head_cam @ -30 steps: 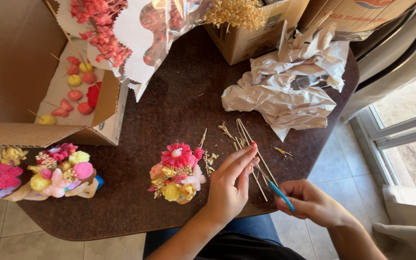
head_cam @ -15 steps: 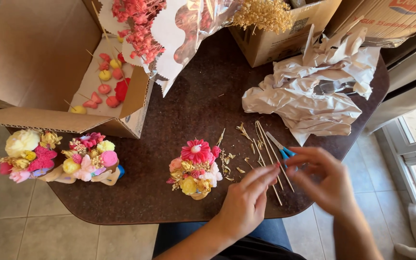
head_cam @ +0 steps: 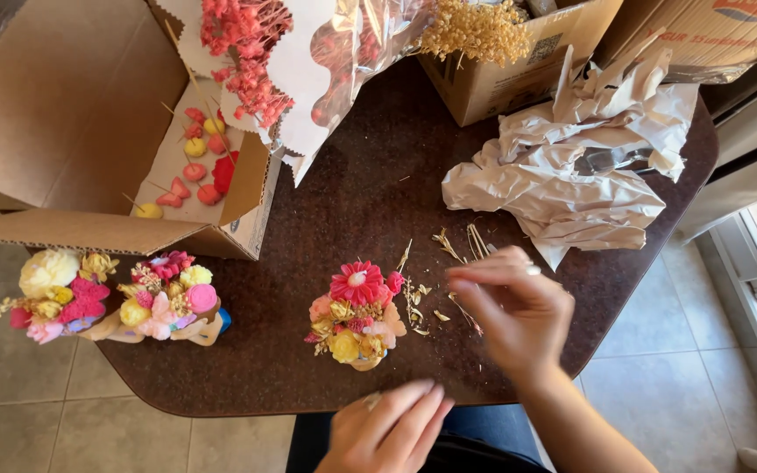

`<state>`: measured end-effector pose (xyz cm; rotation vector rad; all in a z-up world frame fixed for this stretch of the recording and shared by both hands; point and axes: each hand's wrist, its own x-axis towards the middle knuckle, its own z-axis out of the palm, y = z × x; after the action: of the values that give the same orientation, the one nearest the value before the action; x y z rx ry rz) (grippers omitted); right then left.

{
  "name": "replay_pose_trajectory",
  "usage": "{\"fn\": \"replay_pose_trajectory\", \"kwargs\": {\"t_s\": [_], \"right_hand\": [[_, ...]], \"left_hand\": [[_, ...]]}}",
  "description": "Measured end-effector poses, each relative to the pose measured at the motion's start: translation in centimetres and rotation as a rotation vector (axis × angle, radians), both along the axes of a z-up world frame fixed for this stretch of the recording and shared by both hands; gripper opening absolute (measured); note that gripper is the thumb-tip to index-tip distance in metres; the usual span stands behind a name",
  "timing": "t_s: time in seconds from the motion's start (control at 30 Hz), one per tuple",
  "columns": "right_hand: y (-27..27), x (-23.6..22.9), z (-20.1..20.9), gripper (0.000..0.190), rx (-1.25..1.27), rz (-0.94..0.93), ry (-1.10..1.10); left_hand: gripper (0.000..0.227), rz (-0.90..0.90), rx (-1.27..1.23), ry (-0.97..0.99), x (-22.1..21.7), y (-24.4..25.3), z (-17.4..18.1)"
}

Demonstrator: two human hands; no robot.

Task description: Assembling small floral arrangements using dried flowers and scissors

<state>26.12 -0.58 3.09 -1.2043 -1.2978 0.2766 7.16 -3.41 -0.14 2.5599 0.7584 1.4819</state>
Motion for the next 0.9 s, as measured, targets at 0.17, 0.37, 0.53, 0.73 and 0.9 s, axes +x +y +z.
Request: {"fn": "replay_pose_trajectory", "kwargs": {"t_s": [0.17, 0.37, 0.53, 0.73, 0.9], "right_hand": [[2.0, -2.4, -1.1, 0.010, 0.111, 0.004, -0.082], [1.6, -3.5, -2.1, 0.010, 0.072, 0.051, -0.187], [1.4, -3.3, -1.0, 0.006, 0.085, 0.075, -0.321], [1.7, -2.7, 0.4, 0.001, 0.092, 0.154, -0.414], [1.3, -2.0, 1.1, 0.009, 0.076, -0.013, -0.352]], "left_hand": [[0.016, 0.026, 0.148, -0.081, -3.1, 0.4, -2.8], [0.017, 0.037, 0.108, -0.100, -4.2, 0.1, -4.1], [0.017, 0.063, 0.116, -0.141, -3.9, 0.1, -3.9], [0.016, 0.109, 0.106, -0.171, -4.0, 0.5, -3.9], [0.015, 0.107, 0.098, -0.179, -4.3, 0.8, -2.4]]}}
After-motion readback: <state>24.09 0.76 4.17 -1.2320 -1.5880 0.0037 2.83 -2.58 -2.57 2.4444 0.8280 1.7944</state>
